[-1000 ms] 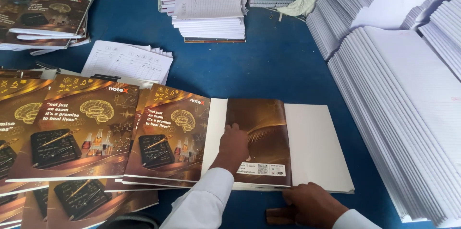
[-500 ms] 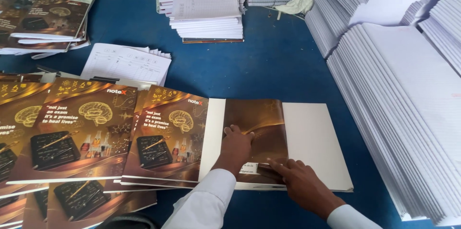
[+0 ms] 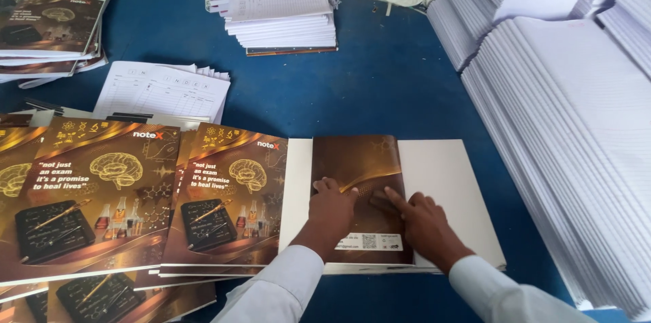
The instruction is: The person inserts a printed cover sheet into a stack of blank pages, aligns the edges, and presses the spine to secure the assembly. The person repeats this process for multiple notebooks, stacking the finished units on the left.
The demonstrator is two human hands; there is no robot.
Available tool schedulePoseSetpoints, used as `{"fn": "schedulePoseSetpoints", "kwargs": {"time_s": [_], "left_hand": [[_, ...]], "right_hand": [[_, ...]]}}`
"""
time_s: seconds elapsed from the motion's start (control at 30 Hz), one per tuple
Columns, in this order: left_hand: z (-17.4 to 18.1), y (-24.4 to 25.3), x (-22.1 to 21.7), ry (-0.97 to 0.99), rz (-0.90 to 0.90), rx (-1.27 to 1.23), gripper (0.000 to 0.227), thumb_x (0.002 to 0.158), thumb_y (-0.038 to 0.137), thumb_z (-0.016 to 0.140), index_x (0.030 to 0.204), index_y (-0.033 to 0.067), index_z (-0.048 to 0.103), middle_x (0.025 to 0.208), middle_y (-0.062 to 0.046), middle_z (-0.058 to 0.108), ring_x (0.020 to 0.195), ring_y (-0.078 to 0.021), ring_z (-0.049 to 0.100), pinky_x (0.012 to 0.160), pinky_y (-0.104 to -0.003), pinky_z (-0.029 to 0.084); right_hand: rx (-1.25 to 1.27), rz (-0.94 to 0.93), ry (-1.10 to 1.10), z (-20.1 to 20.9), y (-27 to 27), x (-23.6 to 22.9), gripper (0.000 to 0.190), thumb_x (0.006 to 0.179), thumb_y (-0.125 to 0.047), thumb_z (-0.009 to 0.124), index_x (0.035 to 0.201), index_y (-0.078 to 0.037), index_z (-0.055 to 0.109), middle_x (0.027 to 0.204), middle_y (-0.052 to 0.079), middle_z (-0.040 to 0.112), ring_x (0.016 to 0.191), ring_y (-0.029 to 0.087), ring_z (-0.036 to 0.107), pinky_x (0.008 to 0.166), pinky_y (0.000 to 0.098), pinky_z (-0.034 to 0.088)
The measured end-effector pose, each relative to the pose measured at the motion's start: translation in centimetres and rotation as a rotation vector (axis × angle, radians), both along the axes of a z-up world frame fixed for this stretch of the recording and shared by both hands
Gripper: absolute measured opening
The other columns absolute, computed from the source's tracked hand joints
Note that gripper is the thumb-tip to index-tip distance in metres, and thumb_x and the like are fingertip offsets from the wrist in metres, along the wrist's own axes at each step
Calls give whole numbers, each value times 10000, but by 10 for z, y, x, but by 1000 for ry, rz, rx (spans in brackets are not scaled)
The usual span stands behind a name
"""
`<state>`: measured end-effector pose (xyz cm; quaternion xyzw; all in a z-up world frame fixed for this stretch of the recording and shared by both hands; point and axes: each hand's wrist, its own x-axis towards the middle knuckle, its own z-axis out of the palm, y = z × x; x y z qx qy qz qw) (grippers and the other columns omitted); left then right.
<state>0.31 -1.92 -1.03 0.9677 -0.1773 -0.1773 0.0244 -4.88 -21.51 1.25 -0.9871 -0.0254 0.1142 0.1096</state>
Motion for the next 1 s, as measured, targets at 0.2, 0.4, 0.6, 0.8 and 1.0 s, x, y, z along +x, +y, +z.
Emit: {"fn": "schedulePoseSetpoints", "kwargs": {"time_s": [0.2, 0.4, 0.6, 0.8, 1.0], "left_hand": [[11, 1, -2, 41, -22, 24, 630, 996, 147, 578, 1580, 257, 368, 1555, -410, 221, 1429, -588, 284, 992, -457, 541], [19, 0, -1, 83, -9, 43, 712, 968, 106, 619, 1598, 263, 324, 1577, -400, 182, 1447, -581, 247, 992, -456, 537], [20, 0, -3, 68, 2, 4, 698, 962, 169, 651, 1586, 250, 348, 1578, -395, 184, 1451, -584, 237, 1023, -484, 501], [12, 0, -1, 52, 19, -11, 638, 990, 171, 601, 1578, 275, 377, 1569, -399, 210, 1441, -584, 260, 979, -468, 539], [7, 0, -2, 20, 56, -53, 569, 996, 177, 589, 1535, 287, 444, 1562, -373, 250, 1438, -567, 285, 967, -455, 554]], "right_hand": [[55, 6, -164, -20, -14, 55, 544, 981, -113, 525, 1487, -315, 511, 1010, 130, 615, 901, 277, 585, 889, 419, 484], [62, -18, -301, -38, -20, 107, 608, 932, -50, 552, 1499, -266, 525, 1037, 164, 622, 940, 343, 595, 894, 471, 489], [23, -119, -301, -38, -18, 143, 618, 950, -108, 585, 1528, -296, 478, 1096, 176, 601, 1020, 366, 577, 923, 499, 475], [-23, -169, -246, -38, -14, 153, 616, 973, -137, 575, 1549, -299, 428, 1155, 195, 584, 1064, 377, 562, 945, 512, 462], [-1, -5, -296, -30, -21, 117, 600, 977, -95, 538, 1536, -304, 468, 1121, 189, 625, 1020, 369, 599, 944, 488, 485]]}}
